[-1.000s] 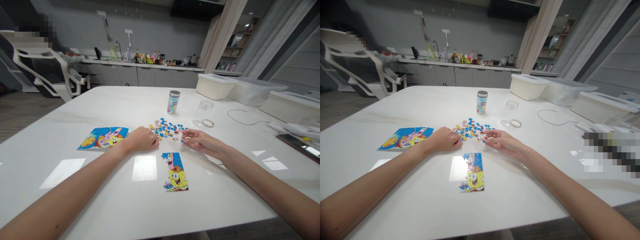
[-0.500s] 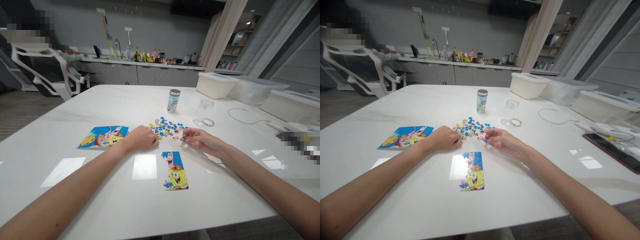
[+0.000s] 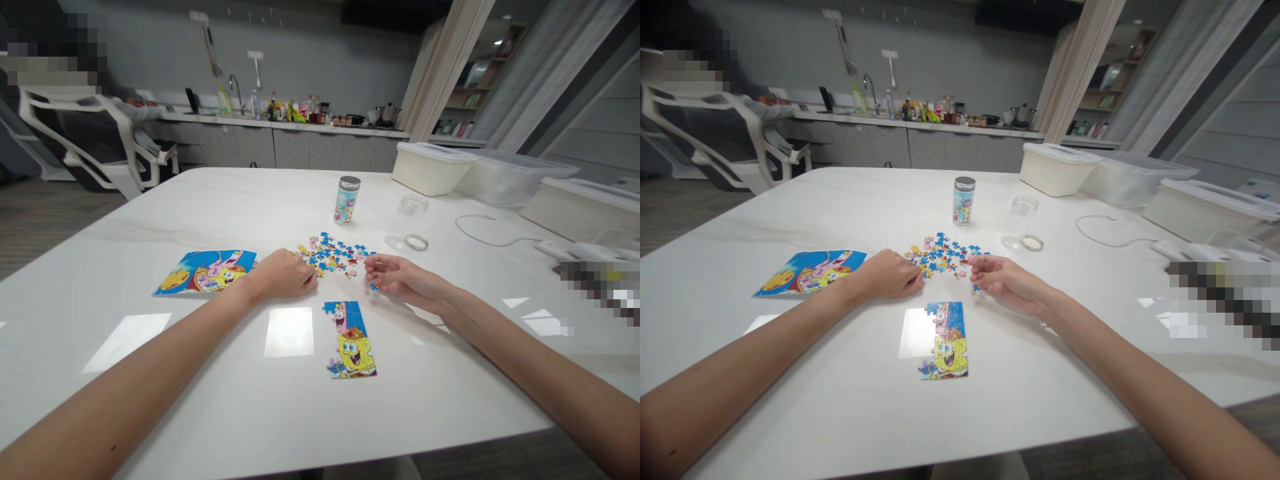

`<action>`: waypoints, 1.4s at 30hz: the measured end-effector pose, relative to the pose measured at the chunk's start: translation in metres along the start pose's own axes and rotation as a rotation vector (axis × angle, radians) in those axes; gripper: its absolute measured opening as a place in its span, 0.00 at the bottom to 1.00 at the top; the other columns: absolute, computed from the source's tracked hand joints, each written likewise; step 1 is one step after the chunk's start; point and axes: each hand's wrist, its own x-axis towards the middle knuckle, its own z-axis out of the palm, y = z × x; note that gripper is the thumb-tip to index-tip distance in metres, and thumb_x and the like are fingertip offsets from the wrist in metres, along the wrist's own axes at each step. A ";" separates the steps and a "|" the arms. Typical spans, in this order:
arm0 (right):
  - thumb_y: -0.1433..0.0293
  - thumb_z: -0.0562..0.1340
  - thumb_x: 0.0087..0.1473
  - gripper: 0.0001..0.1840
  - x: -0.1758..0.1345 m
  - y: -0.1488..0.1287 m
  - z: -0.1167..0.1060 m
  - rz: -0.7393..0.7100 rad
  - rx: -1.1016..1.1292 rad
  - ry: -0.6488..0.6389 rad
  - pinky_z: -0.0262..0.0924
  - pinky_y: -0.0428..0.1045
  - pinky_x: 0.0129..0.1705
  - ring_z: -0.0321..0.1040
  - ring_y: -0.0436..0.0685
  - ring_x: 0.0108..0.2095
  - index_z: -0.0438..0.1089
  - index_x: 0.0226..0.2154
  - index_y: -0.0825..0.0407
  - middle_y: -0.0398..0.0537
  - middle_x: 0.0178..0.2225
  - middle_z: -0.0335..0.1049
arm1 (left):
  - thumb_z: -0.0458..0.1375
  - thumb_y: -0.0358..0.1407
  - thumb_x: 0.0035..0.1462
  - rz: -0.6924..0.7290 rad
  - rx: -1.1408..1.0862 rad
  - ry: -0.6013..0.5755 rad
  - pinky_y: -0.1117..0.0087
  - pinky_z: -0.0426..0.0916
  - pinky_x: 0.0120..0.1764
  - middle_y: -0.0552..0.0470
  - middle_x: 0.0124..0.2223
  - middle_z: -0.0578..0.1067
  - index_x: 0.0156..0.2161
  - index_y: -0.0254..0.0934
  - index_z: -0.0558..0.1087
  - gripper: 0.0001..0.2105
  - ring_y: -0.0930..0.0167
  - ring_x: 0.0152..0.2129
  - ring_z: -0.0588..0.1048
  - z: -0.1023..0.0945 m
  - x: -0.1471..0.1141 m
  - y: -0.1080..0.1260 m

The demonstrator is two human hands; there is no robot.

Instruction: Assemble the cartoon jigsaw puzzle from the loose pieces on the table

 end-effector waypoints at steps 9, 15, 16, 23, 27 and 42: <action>0.77 0.69 0.46 0.10 0.003 0.004 0.000 0.003 -0.002 0.015 0.65 0.41 0.40 0.69 0.47 0.35 0.71 0.34 0.53 0.44 0.34 0.72 | 0.45 0.34 0.58 -0.008 0.022 -0.034 0.70 0.55 0.20 0.48 0.18 0.72 0.19 0.36 0.69 0.19 0.72 0.13 0.67 0.001 0.000 0.000; 0.77 0.70 0.44 0.12 0.002 0.003 0.000 -0.008 -0.003 0.006 0.65 0.41 0.39 0.68 0.45 0.31 0.72 0.33 0.53 0.40 0.28 0.70 | 0.45 0.34 0.57 -0.012 0.012 -0.051 0.70 0.56 0.21 0.48 0.18 0.72 0.20 0.36 0.69 0.18 0.72 0.13 0.67 -0.002 0.001 0.001; 0.77 0.70 0.44 0.12 0.002 0.003 0.000 -0.007 -0.003 0.008 0.65 0.41 0.40 0.69 0.45 0.31 0.72 0.33 0.53 0.41 0.29 0.70 | 0.45 0.34 0.57 -0.011 0.010 -0.045 0.70 0.56 0.21 0.48 0.18 0.72 0.19 0.36 0.69 0.18 0.72 0.13 0.67 -0.002 0.001 0.001; 0.78 0.70 0.44 0.14 0.001 0.002 0.000 0.004 -0.065 -0.007 0.66 0.45 0.44 0.70 0.52 0.42 0.71 0.35 0.52 0.48 0.42 0.72 | 0.45 0.34 0.58 -0.007 0.017 -0.027 0.70 0.56 0.20 0.48 0.18 0.72 0.19 0.36 0.69 0.18 0.72 0.13 0.67 0.000 0.000 0.000; 0.79 0.70 0.42 0.16 0.000 0.000 0.000 0.015 -0.093 -0.022 0.64 0.48 0.47 0.68 0.54 0.46 0.71 0.35 0.51 0.49 0.43 0.71 | 0.45 0.34 0.57 -0.008 0.017 -0.030 0.70 0.56 0.21 0.48 0.18 0.73 0.20 0.35 0.70 0.18 0.72 0.13 0.67 0.001 0.000 0.000; 0.78 0.72 0.39 0.17 0.000 0.000 0.000 0.015 -0.066 -0.014 0.64 0.49 0.43 0.65 0.49 0.35 0.71 0.34 0.51 0.44 0.36 0.66 | 0.45 0.34 0.57 -0.001 0.026 -0.009 0.71 0.53 0.20 0.49 0.18 0.72 0.19 0.36 0.69 0.19 0.73 0.12 0.65 0.002 0.000 0.000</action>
